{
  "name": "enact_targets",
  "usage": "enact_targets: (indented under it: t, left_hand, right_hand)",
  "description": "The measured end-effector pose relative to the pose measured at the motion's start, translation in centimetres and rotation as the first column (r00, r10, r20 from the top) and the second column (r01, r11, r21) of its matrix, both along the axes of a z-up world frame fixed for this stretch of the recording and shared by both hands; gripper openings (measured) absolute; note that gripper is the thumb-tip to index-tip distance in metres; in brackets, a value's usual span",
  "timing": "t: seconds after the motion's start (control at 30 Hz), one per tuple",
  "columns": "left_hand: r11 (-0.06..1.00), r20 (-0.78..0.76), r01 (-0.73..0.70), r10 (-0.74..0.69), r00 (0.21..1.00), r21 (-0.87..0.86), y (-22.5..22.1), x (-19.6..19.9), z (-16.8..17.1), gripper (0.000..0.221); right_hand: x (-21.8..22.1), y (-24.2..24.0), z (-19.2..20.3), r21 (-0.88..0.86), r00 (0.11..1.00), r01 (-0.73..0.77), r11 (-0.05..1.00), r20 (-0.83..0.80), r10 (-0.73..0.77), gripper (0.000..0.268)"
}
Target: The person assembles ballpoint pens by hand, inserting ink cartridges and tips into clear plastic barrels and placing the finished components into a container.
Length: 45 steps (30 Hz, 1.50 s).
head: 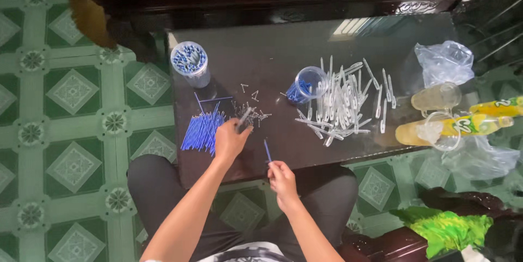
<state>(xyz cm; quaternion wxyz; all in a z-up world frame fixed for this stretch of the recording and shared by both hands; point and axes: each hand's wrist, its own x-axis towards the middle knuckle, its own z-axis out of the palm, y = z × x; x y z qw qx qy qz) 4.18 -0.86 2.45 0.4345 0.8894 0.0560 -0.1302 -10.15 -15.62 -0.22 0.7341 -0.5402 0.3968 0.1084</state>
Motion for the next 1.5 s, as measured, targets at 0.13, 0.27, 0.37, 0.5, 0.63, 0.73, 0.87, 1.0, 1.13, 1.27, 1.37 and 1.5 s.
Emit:
enact_targets:
  t: [0.13, 0.27, 0.37, 0.5, 0.63, 0.73, 0.87, 1.0, 1.13, 1.27, 1.37, 1.5]
  left_hand:
    - [0.992, 0.239, -0.029, 0.057, 0.969, -0.12, 0.8, -4.5, 0.6, 0.027]
    - [0.956, -0.045, -0.114, 0.106, 0.993, -0.268, 1.6, -8.6, 0.8, 0.022]
    - [0.928, -0.23, -0.149, 0.072, 0.971, -0.341, 2.9, -8.6, 0.3, 0.02]
    - [0.972, -0.072, -0.217, 0.211, 0.975, -0.092, 6.0, -4.8, 2.1, 0.023]
    - [0.97, 0.188, -0.23, 0.212, 0.959, 0.081, 8.8, -0.7, -3.8, 0.012]
    - [0.943, 0.3, -0.233, 0.157, 0.941, 0.236, 8.6, -0.3, -4.3, 0.012]
    - [0.948, 0.404, -0.282, 0.203, 0.892, 0.147, 7.1, -1.1, -2.1, 0.022]
    - [0.963, 0.406, -0.269, 0.254, 0.878, -0.019, 6.0, -4.8, 0.6, 0.015]
    - [0.983, 0.497, -0.138, 0.18, 0.849, -0.121, 5.4, -7.5, 2.3, 0.035]
    - [0.963, 0.174, 0.088, -0.043, 0.984, -0.256, 3.3, -9.3, 4.3, 0.047]
    - [0.951, 0.162, 0.264, -0.238, 0.958, -0.162, 2.1, -9.2, 1.8, 0.042]
    - [0.901, 0.199, 0.421, -0.396, 0.896, -0.105, 1.4, -8.4, 0.8, 0.024]
  right_hand:
    - [0.1, -0.9, 0.5, -0.01, 0.999, 0.041, 0.999, 0.022, -0.041, 0.01]
    - [-0.6, 1.3, -1.0, 0.05, 0.997, -0.071, 0.996, 0.012, 0.07, 0.009]
    - [-0.6, 4.1, -1.1, 0.135, 0.984, -0.18, 0.974, 0.026, 0.178, 0.008]
    - [-0.1, 6.8, 0.3, 0.055, 0.965, -0.259, 0.964, -0.034, 0.261, 0.01]
    - [0.8, 3.7, -2.5, -0.127, 0.947, -0.248, 0.96, 0.176, 0.268, 0.026]
    - [5.6, -0.6, 7.8, -0.44, 0.934, 0.013, 0.898, 0.325, 0.146, 0.023]
    - [12.0, -7.8, 15.7, -0.642, 0.788, 0.347, 0.683, 0.595, 0.159, 0.004]
    - [17.4, -13.1, 12.2, -0.68, 0.715, 0.338, 0.651, 0.635, 0.292, 0.011]
    - [15.0, -9.1, 8.5, -0.8, 0.67, 0.566, 0.199, 0.587, 0.454, 0.031]
    - [6.7, 1.4, 6.5, -0.722, 0.722, 0.103, 0.684, 0.528, 0.448, 0.015]
    - [3.4, 3.3, 4.0, -0.603, 0.825, -0.025, 0.798, 0.438, 0.357, 0.01]
    - [1.9, -0.7, 1.4, -0.261, 0.945, -0.004, 0.965, 0.315, 0.089, 0.018]
